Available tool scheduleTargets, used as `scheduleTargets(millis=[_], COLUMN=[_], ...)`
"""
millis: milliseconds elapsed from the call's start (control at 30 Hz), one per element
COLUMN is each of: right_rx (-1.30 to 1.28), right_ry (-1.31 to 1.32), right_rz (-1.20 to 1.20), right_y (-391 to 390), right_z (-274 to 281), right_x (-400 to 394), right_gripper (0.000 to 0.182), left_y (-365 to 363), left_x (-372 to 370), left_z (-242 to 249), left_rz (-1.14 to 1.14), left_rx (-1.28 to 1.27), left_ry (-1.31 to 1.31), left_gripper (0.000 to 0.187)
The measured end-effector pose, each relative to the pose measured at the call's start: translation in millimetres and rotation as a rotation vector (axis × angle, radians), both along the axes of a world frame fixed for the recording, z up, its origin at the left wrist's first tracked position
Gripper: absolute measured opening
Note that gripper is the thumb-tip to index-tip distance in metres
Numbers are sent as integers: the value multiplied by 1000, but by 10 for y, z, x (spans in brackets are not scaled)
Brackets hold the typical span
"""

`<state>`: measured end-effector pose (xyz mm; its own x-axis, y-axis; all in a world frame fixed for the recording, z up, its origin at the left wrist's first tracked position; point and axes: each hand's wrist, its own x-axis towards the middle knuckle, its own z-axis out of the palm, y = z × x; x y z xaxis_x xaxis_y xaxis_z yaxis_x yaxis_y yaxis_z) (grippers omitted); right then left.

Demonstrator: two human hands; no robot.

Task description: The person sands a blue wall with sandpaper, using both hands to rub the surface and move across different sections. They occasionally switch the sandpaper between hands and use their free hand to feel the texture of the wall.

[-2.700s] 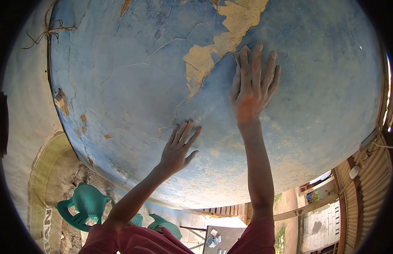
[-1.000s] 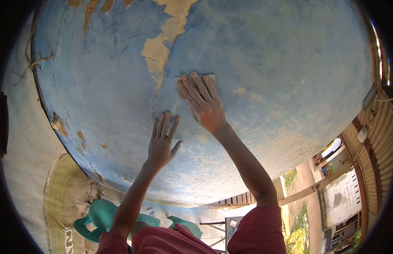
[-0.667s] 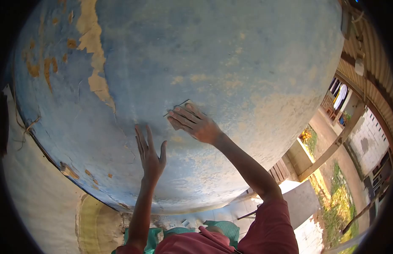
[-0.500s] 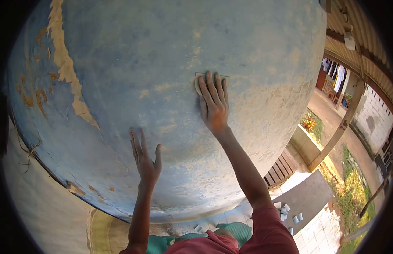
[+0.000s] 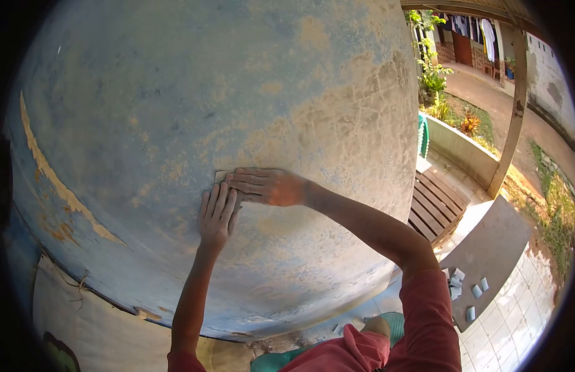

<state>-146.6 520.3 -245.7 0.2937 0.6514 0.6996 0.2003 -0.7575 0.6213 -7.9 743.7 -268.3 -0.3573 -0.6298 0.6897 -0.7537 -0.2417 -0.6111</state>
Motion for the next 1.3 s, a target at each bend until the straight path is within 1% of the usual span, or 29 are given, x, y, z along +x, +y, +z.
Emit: scheduleTargets(millis=[100,133,167,200,233,300,333,367,400,433,500,533,600,633,667,700,733,767,833,867,900,967,1033,1100,1133,1200,1233,1267,1300], right_rx=[11,11,9,-2,41,80,135,193,226,214,248,253,361,358,419,483,494,501,500,500,500,500,479,491,497,505,512,517,512], right_ry=[-32,-49,-64,-72,-79,-105,-188,-262,-262,-254,-195,-197,-361,-365,-432,-495,-503,-487,-461,-444,-437,-424,-427,-409,-401,-380,-405,-434,-436], right_rz=[7,-22,-55,-32,-52,-54,-78,-101,-105,-93,-116,-117,-121,-136,-183,-235,-232,-246,-257,-274,-257,-251,-240,-238,-245,-220,-228,-237,-217], right_y=[-128,-213,-317,-431,-562,-790,-890,-960,-986,-1008,-1008,-1080,-1289,-1447,-1617,-1754,-1847,-1876,-1872,-1878,-1885,-1907,-1950,-1984,-1996,-1971,-1992,-2014,-2026], right_z=[12,22,56,125,228,377,425,450,427,403,385,385,379,366,323,271,231,194,166,157,166,150,134,111,103,73,53,42,27], right_x=[-73,-138,-213,-297,-378,-447,-459,-449,-416,-419,-484,-523,-620,-691,-785,-879,-939,-971,-1009,-1026,-1024,-1029,-1038,-1086,-1108,-1096,-1089,-1077,-1074], right_gripper=[43,46,49,49,51,53,57,61,63,63,60,60,53,53,51,49,49,49,51,51,51,51,52,53,53,53,52,51,51], left_y=[-172,-165,-193,-234,-229,-142,-159,-177,-197,-317,-620,-626,-710,-684,-602,-571,-587,-696,-1008,-1169,-1325,-1541,-1580,-1569,-1611,-1545,-1556,-1665,-1731], left_x=[-59,-48,-36,-46,-19,28,30,16,-7,-99,-353,-382,-471,-383,-352,-384,-421,-452,-595,-712,-769,-859,-884,-930,-924,-922,-927,-906,-900], left_z=[-3,63,146,230,393,955,1195,1386,1460,1345,946,814,640,748,977,1161,1246,1188,954,730,563,320,643,1045,1162,1292,1146,878,481], left_rz=[64,91,98,106,129,151,167,167,162,175,9,8,110,104,99,113,138,138,105,82,71,82,53,73,73,39,-6,-53,-59], left_rx=[21,16,74,130,118,-231,-235,-423,-614,-626,-349,-344,-55,-167,-275,-441,-601,-588,-545,-419,-413,-157,-158,-329,-322,-528,-470,-413,-275], left_ry=[-8,-22,-62,-95,-102,-85,-101,-39,28,33,115,113,25,26,34,136,245,263,154,129,146,106,63,58,58,198,183,166,206], left_gripper=[49,49,48,47,47,46,46,46,45,45,43,43,43,43,44,44,44,44,43,43,43,46,46,47,47,47,46,46,45])
